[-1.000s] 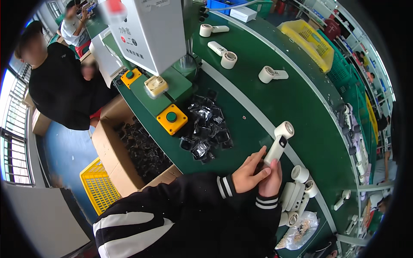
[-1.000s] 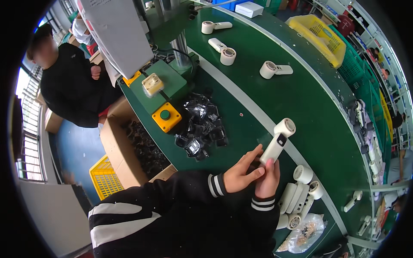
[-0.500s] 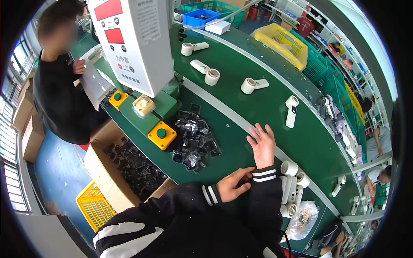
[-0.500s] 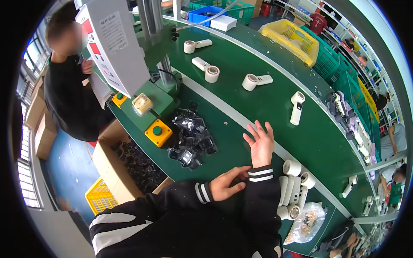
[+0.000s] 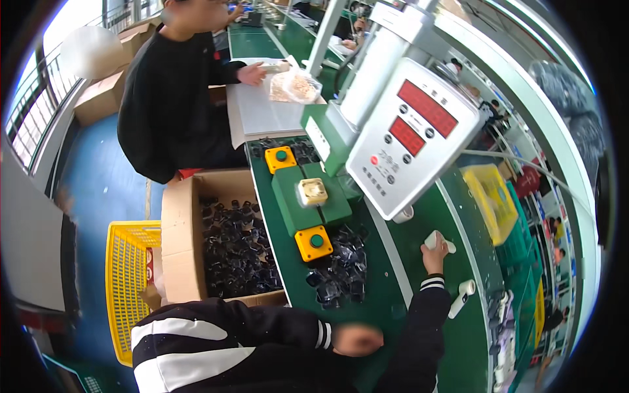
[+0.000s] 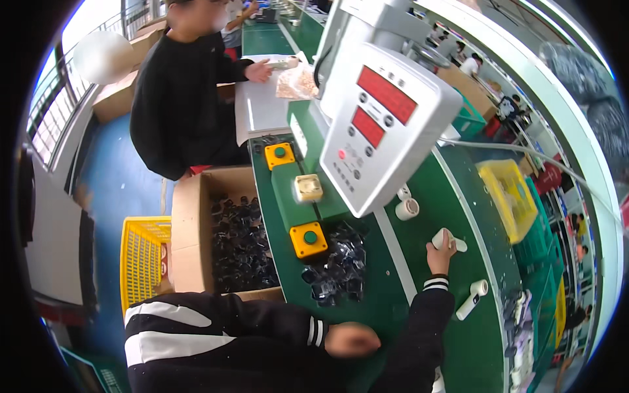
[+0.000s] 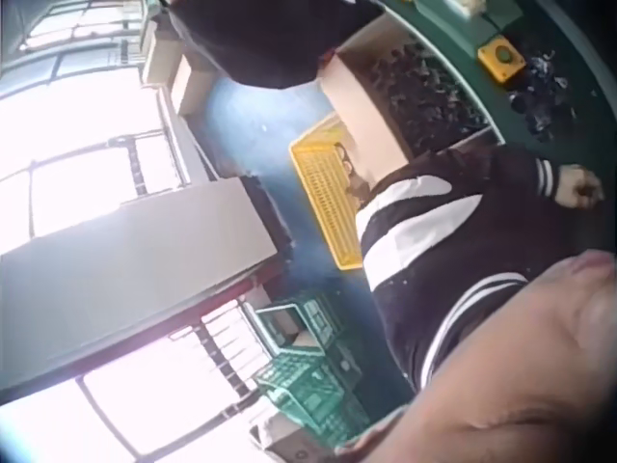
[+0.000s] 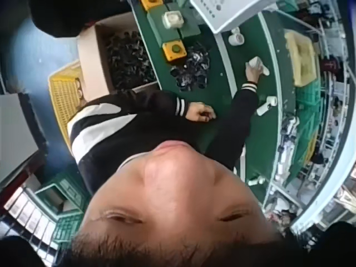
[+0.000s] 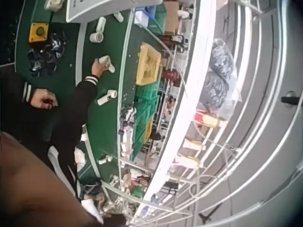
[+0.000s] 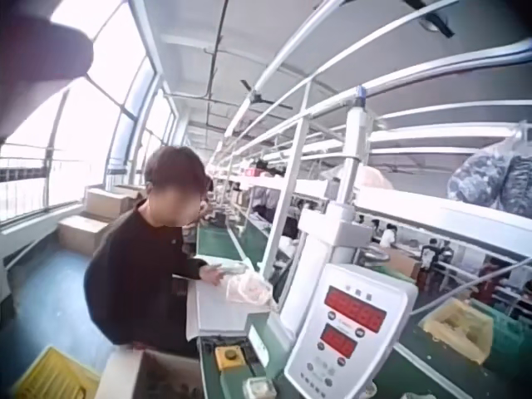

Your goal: Assembling small handheld electronic fans on a factory production line, including component fitting and using a press machine.

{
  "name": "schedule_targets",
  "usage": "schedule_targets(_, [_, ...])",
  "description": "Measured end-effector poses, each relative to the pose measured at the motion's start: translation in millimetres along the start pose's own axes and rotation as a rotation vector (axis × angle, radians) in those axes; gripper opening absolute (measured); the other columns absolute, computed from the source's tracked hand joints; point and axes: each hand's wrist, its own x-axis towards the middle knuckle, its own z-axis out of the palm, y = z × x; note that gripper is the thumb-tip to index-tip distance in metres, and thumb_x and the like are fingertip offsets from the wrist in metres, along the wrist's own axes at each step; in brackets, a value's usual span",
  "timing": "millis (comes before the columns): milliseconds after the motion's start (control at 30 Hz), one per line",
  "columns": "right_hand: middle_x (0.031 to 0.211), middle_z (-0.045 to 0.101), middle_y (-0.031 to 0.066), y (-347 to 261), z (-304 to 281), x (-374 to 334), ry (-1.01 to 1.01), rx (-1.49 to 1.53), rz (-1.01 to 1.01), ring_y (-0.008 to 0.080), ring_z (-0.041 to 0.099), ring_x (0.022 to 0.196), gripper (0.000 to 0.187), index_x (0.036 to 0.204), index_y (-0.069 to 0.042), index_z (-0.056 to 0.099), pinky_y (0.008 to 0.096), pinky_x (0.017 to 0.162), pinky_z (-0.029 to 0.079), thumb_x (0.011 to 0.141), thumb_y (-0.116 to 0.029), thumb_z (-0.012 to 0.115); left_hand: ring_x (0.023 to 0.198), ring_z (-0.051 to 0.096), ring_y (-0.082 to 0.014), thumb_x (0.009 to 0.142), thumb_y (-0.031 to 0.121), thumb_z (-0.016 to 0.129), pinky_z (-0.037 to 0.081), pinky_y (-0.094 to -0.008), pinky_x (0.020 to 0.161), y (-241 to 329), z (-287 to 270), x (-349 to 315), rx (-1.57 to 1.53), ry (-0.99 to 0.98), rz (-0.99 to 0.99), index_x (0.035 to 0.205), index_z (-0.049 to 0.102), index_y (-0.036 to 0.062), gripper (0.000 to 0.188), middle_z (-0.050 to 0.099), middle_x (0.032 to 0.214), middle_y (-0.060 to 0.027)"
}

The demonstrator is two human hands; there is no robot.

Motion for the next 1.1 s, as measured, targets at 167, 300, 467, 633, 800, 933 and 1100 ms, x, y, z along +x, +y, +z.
schedule_targets(167, [0.149, 0.013, 0.0336, -43.1, -0.6, -4.1, 0.006, 0.022, -0.045, 0.0484, 0.017, 0.139, 0.088, 0.146, -0.027, 0.029, 0.0512, 0.108, 0.032, 0.072, -0.002, 0.071, 0.093, 0.059, -0.0185, 0.091, 0.009, 0.056, 0.049, -0.0298, 0.081, -12.7, -4.4, 4.0, -0.048, 0.020, 0.005, 0.120, 0.054, 0.0026, 0.029, 0.059, 0.104, -0.0085])
schedule_targets(300, [0.140, 0.031, 0.0297, -21.4, -9.5, -2.0, 0.242, -0.052, -0.158, 0.0465, 0.036, 0.129, 0.060, 0.123, -0.007, 0.040, 0.0487, 0.102, 0.037, 0.072, 0.001, 0.070, 0.088, 0.059, -0.0181, 0.091, 0.011, 0.055, 0.049, -0.0309, 0.079, -12.3, -1.4, 11.2, -0.094, -0.025, 0.006, 0.119, 0.054, 0.0033, 0.029, 0.059, 0.102, -0.0091])
schedule_targets(467, [0.123, 0.040, 0.0246, -1.0, -7.7, 1.2, 0.157, 0.078, 0.031, 0.0448, 0.047, 0.111, 0.064, 0.129, -0.008, 0.038, 0.0443, 0.098, 0.041, 0.073, 0.003, 0.066, 0.087, 0.058, -0.0170, 0.091, 0.011, 0.055, 0.049, -0.0309, 0.079, -14.4, -2.4, 14.5, -0.055, -0.010, 0.019, 0.120, 0.053, 0.0035, 0.030, 0.058, 0.103, -0.0090])
schedule_targets(633, [0.125, 0.042, 0.0200, -39.8, -68.5, -28.3, -0.167, 0.214, 0.087, 0.0327, 0.058, 0.098, 0.056, 0.129, -0.012, 0.046, 0.0379, 0.076, 0.052, 0.078, -0.008, 0.068, 0.098, 0.057, -0.0209, 0.087, 0.008, 0.056, 0.047, -0.0321, 0.083, -11.6, -5.4, 14.3, -0.053, 0.010, 0.008, 0.125, 0.048, 0.0047, 0.039, 0.050, 0.116, -0.0122])
schedule_targets(800, [0.089, 0.056, 0.0060, -132.6, -177.9, -114.3, -0.304, 0.539, 0.060, 0.0132, 0.060, 0.068, 0.022, 0.102, -0.007, 0.050, 0.0220, 0.043, 0.047, 0.098, -0.029, 0.050, 0.130, 0.034, -0.0383, 0.082, 0.015, 0.064, 0.031, -0.0447, 0.105, 34.6, -12.2, -1.1, 0.553, 0.744, 0.200, 0.142, 0.035, 0.0113, 0.066, 0.029, 0.144, -0.0198])
schedule_targets(933, [0.081, 0.057, 0.0072, -164.6, -206.8, -189.0, -0.371, 0.713, 0.046, 0.0138, 0.061, 0.062, 0.033, 0.103, -0.006, 0.046, 0.0232, 0.040, 0.047, 0.103, -0.036, 0.032, 0.132, 0.031, -0.0401, 0.084, 0.024, 0.067, 0.029, -0.0477, 0.106, 44.8, -0.9, 10.8, 0.529, 0.660, 0.249, 0.143, 0.031, 0.0079, 0.071, 0.027, 0.147, -0.0216])
schedule_targets(1100, [0.085, 0.057, 0.0086, -140.4, -212.2, -249.2, -0.277, 0.816, 0.191, 0.0135, 0.058, 0.060, 0.039, 0.117, -0.004, 0.043, 0.0245, 0.043, 0.048, 0.103, -0.040, 0.035, 0.107, 0.054, -0.0347, 0.085, 0.015, 0.068, 0.047, -0.0362, 0.087, 33.9, 19.1, 18.9, 0.206, 0.493, 0.240, 0.133, 0.034, 0.0032, 0.060, 0.044, 0.115, -0.0188])
